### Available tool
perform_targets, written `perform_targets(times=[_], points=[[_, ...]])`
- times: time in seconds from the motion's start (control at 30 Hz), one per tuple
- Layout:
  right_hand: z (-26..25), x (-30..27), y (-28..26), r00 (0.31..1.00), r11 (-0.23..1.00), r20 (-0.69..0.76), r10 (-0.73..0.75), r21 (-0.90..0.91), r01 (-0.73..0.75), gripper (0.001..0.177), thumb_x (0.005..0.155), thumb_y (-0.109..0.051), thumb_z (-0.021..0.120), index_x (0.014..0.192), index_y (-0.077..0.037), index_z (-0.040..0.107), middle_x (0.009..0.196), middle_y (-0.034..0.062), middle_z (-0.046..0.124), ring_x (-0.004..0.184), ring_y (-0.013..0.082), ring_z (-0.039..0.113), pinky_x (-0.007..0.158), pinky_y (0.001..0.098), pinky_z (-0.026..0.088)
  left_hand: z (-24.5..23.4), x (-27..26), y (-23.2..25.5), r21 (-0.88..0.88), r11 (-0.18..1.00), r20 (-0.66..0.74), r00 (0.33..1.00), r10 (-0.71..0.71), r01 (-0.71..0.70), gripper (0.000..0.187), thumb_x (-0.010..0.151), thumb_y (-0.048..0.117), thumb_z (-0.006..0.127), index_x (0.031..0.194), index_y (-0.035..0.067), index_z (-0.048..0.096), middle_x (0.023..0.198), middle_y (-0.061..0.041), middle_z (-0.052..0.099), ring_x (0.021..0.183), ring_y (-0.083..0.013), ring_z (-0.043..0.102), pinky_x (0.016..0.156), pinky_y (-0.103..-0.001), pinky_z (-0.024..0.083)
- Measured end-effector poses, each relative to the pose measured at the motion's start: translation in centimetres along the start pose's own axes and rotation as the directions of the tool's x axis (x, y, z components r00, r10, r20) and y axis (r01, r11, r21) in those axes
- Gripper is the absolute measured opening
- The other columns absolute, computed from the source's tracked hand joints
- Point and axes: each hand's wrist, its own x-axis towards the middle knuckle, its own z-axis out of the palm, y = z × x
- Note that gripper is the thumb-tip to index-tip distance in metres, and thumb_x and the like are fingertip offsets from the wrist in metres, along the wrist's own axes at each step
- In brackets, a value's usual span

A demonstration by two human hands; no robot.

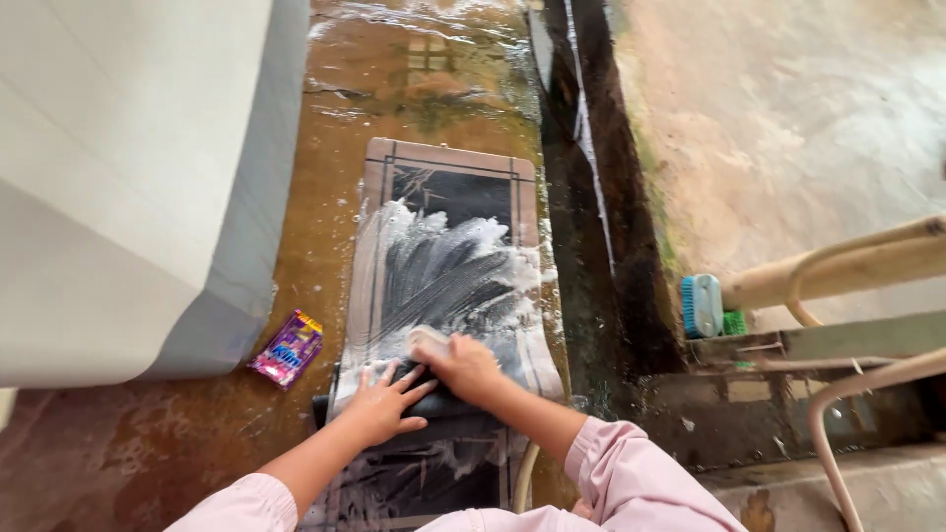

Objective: Washing and scrubbing a black rubber mat with soap and water.

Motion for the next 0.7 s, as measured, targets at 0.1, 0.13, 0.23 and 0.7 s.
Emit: perform_targets(times=[0.1,0.13,0.23,0.7], points=[[1.4,-1.3,6.8,0.972,0.976,0.103,0.209,0.047,-0.215,0.025,0.102,-0.044,0.057,0.118,-0.028,0.069,0.09,0.0217,0.07,0.082,0.0421,0.069,0.071,0.0537,0.056,2.3,1.6,-1.1,0.027,0.998,-0.031,0.998,0.052,-0.051,0.077,0.094,0.062,0.058,0.159,0.04,0.024,0.17,0.003,0.015,0.155,-0.0418,0.012,0.112,-0.08,0.019],[0.3,-2.3,9.8,0.97,0.972,0.099,0.223,0.05,-0.229,0.025,0.102,-0.044,0.057,0.118,-0.028,0.069,0.09,0.0217,0.07,0.082,0.0421,0.069,0.071,0.0537,0.056,1.5,1.2,-0.7,0.035,0.997,-0.022,0.998,0.062,-0.061,0.077,0.094,0.062,0.058,0.159,0.04,0.024,0.17,0.003,0.015,0.155,-0.0418,0.012,0.112,-0.08,0.019],[-3.7,-5.3,15.5,0.784,0.784,-0.011,0.62,0.032,-0.62,0.031,0.101,-0.045,0.054,0.126,-0.031,0.065,0.094,0.0252,0.068,0.083,0.0439,0.069,0.071,0.0525,0.057,0.9,1.8,0.9,0.072,0.997,0.01,0.999,0.034,-0.035,0.075,0.096,0.054,0.061,0.159,0.036,0.025,0.17,0.001,0.016,0.155,-0.0423,0.013,0.112,-0.079,0.021],[-3.7,-5.3,21.3,0.886,0.874,0.038,0.463,-0.189,-0.448,0.049,0.101,-0.045,0.049,0.149,-0.045,0.05,0.096,0.0201,0.06,0.083,0.0376,0.067,0.071,0.0479,0.056,0.9,7.2,5.4,0.119,0.969,0.116,0.973,0.201,-0.214,0.069,0.098,0.013,0.056,0.161,0.013,0.028,0.17,-0.015,0.021,0.15,-0.0534,0.025,0.109,-0.076,0.029]])
